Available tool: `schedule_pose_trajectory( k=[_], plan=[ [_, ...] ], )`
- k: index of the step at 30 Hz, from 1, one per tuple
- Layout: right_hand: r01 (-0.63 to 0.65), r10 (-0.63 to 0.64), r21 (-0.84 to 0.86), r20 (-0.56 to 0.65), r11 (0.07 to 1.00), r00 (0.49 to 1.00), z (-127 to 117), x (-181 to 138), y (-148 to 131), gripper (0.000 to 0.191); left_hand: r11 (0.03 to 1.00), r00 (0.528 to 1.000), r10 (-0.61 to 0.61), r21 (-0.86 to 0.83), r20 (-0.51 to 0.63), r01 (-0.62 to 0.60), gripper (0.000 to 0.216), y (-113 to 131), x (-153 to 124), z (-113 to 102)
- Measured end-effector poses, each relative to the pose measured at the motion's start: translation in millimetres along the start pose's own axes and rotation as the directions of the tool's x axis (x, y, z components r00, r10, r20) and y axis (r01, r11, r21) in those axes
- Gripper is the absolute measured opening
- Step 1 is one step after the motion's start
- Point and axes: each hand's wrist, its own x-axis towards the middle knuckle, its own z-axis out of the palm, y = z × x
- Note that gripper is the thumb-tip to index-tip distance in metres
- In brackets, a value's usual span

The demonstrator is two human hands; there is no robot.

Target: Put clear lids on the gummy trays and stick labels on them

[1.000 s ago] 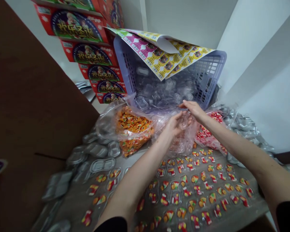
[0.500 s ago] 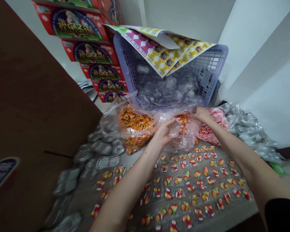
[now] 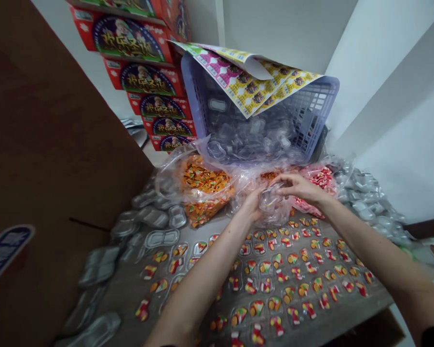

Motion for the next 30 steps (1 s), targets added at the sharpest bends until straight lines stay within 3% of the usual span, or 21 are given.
schedule_pose_trajectory(
  k=[4, 8, 13, 18, 24, 30],
  plan=[
    [0.003, -0.005, -0.069, -0.042, 0.998, 0.999, 13, -2, 14, 0.039, 0.999, 0.996, -0.046, 0.007, 0.081, 0.045, 0.047, -8, -14, -8],
    [0.015, -0.019, -0.053, -0.082, 0.998, 0.996, 21, -3, 24, 0.039, 1.0, 0.997, 0.018, 0.022, 0.078, -0.019, 0.059, -8, -28, -12],
    [0.003, -0.008, -0.034, -0.153, 0.999, 0.988, 35, -12, 25, 0.04, 0.99, 0.993, 0.069, 0.117, 0.098, -0.081, 0.037, -12, -43, -8],
    [-0.004, 0.04, 0.12, -0.293, 0.993, 0.955, 51, -43, 23, 0.039, 0.991, 0.994, 0.066, 0.114, 0.083, -0.076, 0.034, -28, -62, -8],
    [0.04, 0.081, 0.26, -0.439, 0.965, 0.895, 73, -92, 35, 0.036, 0.995, 0.994, -0.021, 0.101, 0.109, 0.01, 0.034, -66, -87, -2],
    [0.056, 0.156, 0.377, -0.507, 0.924, 0.848, 75, -164, 62, 0.034, 0.981, 0.951, -0.185, 0.113, 0.249, 0.161, 0.04, -125, -96, 15]
  ],
)
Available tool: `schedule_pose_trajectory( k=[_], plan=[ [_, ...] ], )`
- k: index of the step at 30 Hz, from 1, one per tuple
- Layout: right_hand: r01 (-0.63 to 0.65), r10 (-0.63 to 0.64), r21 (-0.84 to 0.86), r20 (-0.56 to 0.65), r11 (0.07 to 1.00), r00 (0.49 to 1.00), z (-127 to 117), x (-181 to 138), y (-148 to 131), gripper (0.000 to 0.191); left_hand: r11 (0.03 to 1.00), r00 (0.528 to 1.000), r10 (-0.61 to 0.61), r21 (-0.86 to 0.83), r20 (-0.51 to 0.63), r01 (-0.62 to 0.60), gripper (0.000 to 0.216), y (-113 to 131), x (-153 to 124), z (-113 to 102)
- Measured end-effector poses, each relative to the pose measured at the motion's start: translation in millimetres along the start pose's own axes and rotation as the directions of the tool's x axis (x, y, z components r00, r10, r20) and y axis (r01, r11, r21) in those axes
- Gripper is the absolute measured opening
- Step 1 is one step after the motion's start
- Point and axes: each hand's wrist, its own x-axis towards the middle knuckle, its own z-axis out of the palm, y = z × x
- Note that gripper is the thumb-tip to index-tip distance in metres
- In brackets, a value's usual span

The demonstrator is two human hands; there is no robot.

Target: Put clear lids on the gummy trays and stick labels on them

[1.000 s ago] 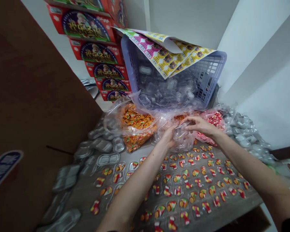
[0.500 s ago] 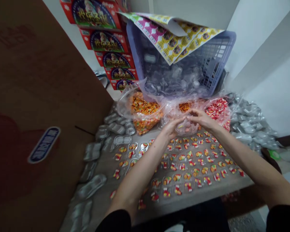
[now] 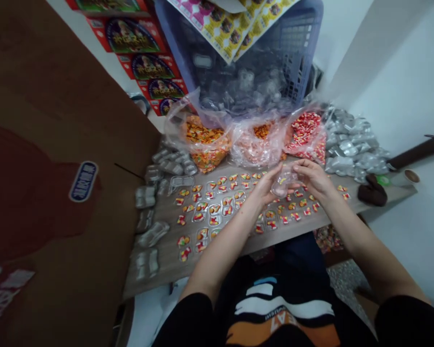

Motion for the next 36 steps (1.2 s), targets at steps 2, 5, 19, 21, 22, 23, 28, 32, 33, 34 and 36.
schedule_pose_trajectory(
  k=[2, 5, 19, 21, 22, 23, 28, 32, 33, 34, 36],
  plan=[
    [-0.019, 0.022, 0.058, -0.058, 0.998, 0.998, -21, -17, 6, 0.034, 0.998, 0.997, -0.061, -0.014, 0.044, 0.061, 0.048, -18, 10, 11],
    [0.008, 0.013, 0.109, -0.185, 0.994, 0.983, -53, -39, 12, 0.035, 0.99, 0.987, -0.14, 0.006, 0.077, 0.14, 0.048, -42, 31, 30],
    [0.101, -0.142, -0.117, -0.432, 0.988, 0.891, -159, -83, 29, 0.042, 0.917, 0.931, -0.359, 0.21, 0.068, 0.339, 0.021, -126, 120, 77],
    [0.165, -0.256, -0.215, -0.527, 0.963, 0.81, -164, -87, 37, 0.041, 0.933, 0.941, -0.335, 0.153, 0.046, 0.325, 0.019, -130, 127, 77],
    [0.186, -0.319, -0.281, -0.564, 0.942, 0.762, -165, -89, 42, 0.039, 0.942, 0.947, -0.319, 0.124, 0.034, 0.313, 0.018, -131, 131, 77],
    [0.198, -0.368, -0.333, -0.59, 0.922, 0.719, -165, -91, 46, 0.037, 0.95, 0.953, -0.301, 0.096, 0.025, 0.298, 0.019, -132, 135, 77],
    [0.2, -0.305, -0.233, -0.636, 0.951, 0.709, -159, -83, 58, 0.035, 0.963, 0.963, -0.269, 0.017, -0.004, 0.269, 0.021, -135, 153, 81],
    [0.193, -0.18, -0.049, -0.635, 0.98, 0.752, -170, -65, 52, 0.036, 0.958, 0.958, -0.286, 0.013, 0.017, 0.285, 0.028, -131, 163, 88],
    [0.192, -0.162, -0.022, -0.634, 0.981, 0.756, -176, -62, 50, 0.035, 0.958, 0.958, -0.287, 0.015, 0.018, 0.287, 0.029, -129, 164, 90],
    [0.193, -0.151, -0.004, -0.64, 0.981, 0.754, -184, -60, 48, 0.034, 0.958, 0.958, -0.287, 0.015, 0.015, 0.287, 0.03, -127, 165, 91],
    [0.199, -0.144, 0.008, -0.664, 0.98, 0.734, -199, -60, 45, 0.033, 0.958, 0.958, -0.286, -0.001, 0.002, 0.286, 0.032, -122, 169, 92]
  ],
)
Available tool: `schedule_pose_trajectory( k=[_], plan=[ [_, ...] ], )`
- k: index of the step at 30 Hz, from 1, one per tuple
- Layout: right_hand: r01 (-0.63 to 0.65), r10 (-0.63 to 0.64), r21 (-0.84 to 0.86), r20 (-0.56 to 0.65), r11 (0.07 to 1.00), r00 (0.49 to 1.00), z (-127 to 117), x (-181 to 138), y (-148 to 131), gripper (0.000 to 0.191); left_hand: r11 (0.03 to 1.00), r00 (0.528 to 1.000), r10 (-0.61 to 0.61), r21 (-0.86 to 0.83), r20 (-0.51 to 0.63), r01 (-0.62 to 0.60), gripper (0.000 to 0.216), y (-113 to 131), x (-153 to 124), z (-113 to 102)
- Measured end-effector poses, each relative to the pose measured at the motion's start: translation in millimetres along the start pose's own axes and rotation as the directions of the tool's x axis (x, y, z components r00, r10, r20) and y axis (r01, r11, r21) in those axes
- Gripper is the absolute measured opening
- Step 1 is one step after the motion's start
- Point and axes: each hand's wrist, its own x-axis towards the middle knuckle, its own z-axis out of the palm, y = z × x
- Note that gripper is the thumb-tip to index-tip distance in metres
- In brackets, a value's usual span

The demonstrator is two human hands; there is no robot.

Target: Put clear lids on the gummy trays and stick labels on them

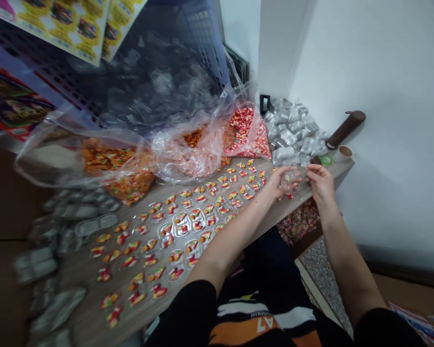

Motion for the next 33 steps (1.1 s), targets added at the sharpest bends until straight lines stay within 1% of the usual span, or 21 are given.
schedule_pose_trajectory(
  k=[2, 4, 5, 7, 9, 10, 12, 14, 17, 19, 21, 24, 28, 31, 33],
  plan=[
    [0.003, -0.003, -0.005, -0.026, 1.0, 1.0, -12, 9, -3, 0.032, 1.0, 1.0, 0.012, -0.028, -0.003, -0.012, 0.035, 4, 3, 0],
    [0.002, -0.002, -0.019, -0.015, 1.0, 1.0, -21, 13, -7, 0.027, 0.998, 1.0, 0.027, -0.054, 0.0, -0.027, 0.038, 7, 9, -1],
    [-0.007, 0.007, -0.031, 0.016, 1.0, 1.0, -24, 13, -9, 0.026, 0.997, 1.0, 0.031, -0.063, -0.002, -0.032, 0.038, 8, 12, 0],
    [-0.054, 0.062, -0.062, 0.126, 0.997, 0.99, -24, 9, -13, 0.025, 0.997, 0.999, 0.032, -0.067, -0.018, -0.033, 0.038, 8, 20, 2],
    [-0.134, 0.158, -0.11, 0.262, 0.985, 0.952, -19, 4, -17, 0.028, 0.999, 0.998, 0.032, -0.037, -0.048, -0.034, 0.038, 8, 28, 6],
    [-0.174, 0.207, -0.132, 0.309, 0.976, 0.928, -16, 2, -18, 0.031, 0.999, 0.997, 0.04, -0.008, -0.066, -0.041, 0.037, 8, 31, 8],
    [-0.226, 0.264, -0.15, 0.337, 0.963, 0.904, -9, 0, -19, 0.036, 0.996, 0.992, 0.077, 0.057, -0.098, -0.071, 0.036, 7, 36, 11],
    [-0.233, 0.263, -0.132, 0.31, 0.964, 0.913, -4, 0, -18, 0.038, 0.987, 0.981, 0.136, 0.106, -0.135, -0.123, 0.035, 5, 38, 14],
    [-0.227, 0.234, -0.059, 0.254, 0.972, 0.938, 3, 1, -15, 0.038, 0.968, 0.957, 0.222, 0.159, -0.188, -0.193, 0.033, 3, 39, 15],
    [-0.248, 0.246, -0.025, 0.248, 0.968, 0.937, 9, -1, -12, 0.04, 0.966, 0.955, 0.227, 0.17, -0.193, -0.195, 0.033, 1, 40, 16],
    [-0.244, 0.242, -0.024, 0.241, 0.969, 0.94, 16, -2, -9, 0.04, 0.973, 0.964, 0.195, 0.159, -0.18, -0.167, 0.035, -2, 42, 18],
    [-0.158, 0.167, -0.064, 0.191, 0.985, 0.967, 26, -2, -4, 0.037, 0.98, 0.968, 0.175, 0.128, -0.182, -0.153, 0.038, -4, 46, 22],
    [-0.038, 0.052, -0.11, 0.134, 0.993, 0.99, 35, 5, 1, 0.03, 0.972, 0.948, 0.229, 0.097, -0.219, -0.213, 0.035, -1, 48, 27],
    [0.016, -0.002, -0.105, 0.128, 0.994, 0.992, 33, 9, 2, 0.026, 0.971, 0.944, 0.235, 0.029, -0.232, -0.235, 0.032, 3, 48, 26],
    [0.036, -0.025, -0.099, 0.108, 0.994, 0.994, 27, 13, 2, 0.026, 0.967, 0.94, 0.231, -0.044, -0.251, -0.249, 0.033, 6, 50, 23]
  ],
)
